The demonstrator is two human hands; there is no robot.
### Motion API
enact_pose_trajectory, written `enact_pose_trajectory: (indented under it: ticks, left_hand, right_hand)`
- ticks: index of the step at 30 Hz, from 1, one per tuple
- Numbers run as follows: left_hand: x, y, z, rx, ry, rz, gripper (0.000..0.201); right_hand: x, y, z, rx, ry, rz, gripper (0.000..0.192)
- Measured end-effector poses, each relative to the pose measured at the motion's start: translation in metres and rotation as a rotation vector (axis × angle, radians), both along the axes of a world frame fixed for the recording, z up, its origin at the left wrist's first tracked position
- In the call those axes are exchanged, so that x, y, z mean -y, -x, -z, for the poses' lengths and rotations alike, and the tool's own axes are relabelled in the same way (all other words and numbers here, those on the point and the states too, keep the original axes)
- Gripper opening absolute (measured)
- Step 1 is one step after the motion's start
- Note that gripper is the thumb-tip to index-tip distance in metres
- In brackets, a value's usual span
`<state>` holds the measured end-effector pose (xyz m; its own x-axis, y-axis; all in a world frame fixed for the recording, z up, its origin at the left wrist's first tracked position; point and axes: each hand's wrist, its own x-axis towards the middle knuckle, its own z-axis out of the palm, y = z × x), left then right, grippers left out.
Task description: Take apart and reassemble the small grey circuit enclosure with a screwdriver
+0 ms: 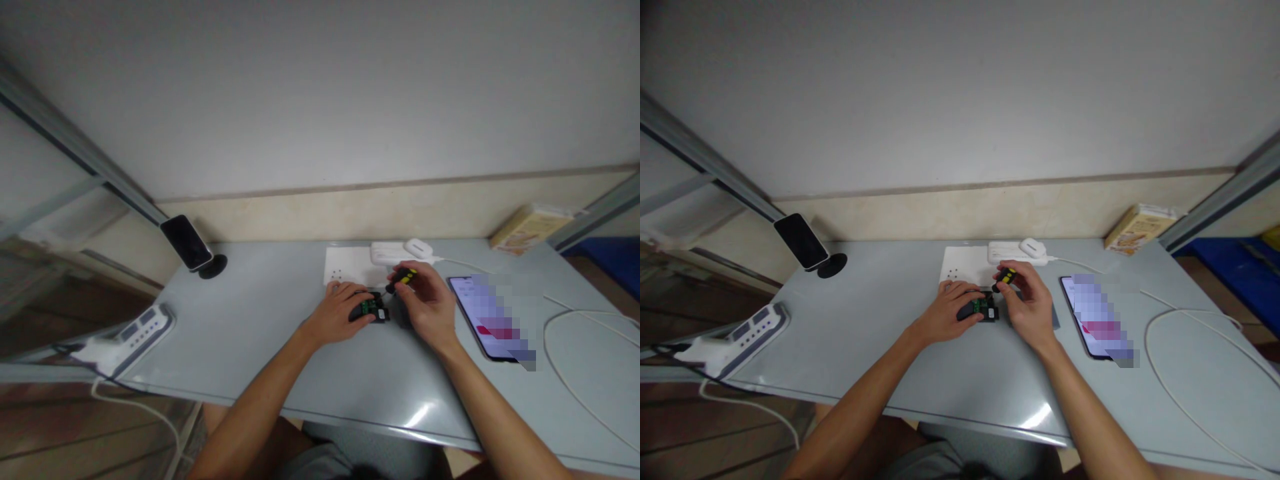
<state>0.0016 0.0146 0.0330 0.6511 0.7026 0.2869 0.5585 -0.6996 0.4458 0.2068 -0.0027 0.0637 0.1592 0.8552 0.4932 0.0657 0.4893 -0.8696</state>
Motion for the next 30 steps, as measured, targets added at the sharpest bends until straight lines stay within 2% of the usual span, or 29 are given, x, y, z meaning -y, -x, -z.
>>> enact_pose_trajectory:
  ticks: [30]
  left_hand:
    - [0.0009, -0.0012, -0.0015, -0.011, 0.003, -0.017, 0.031]
  right_hand:
    - [-0.0002, 0.0000, -0.0016, -0.010, 0.027, 0.021, 0.025]
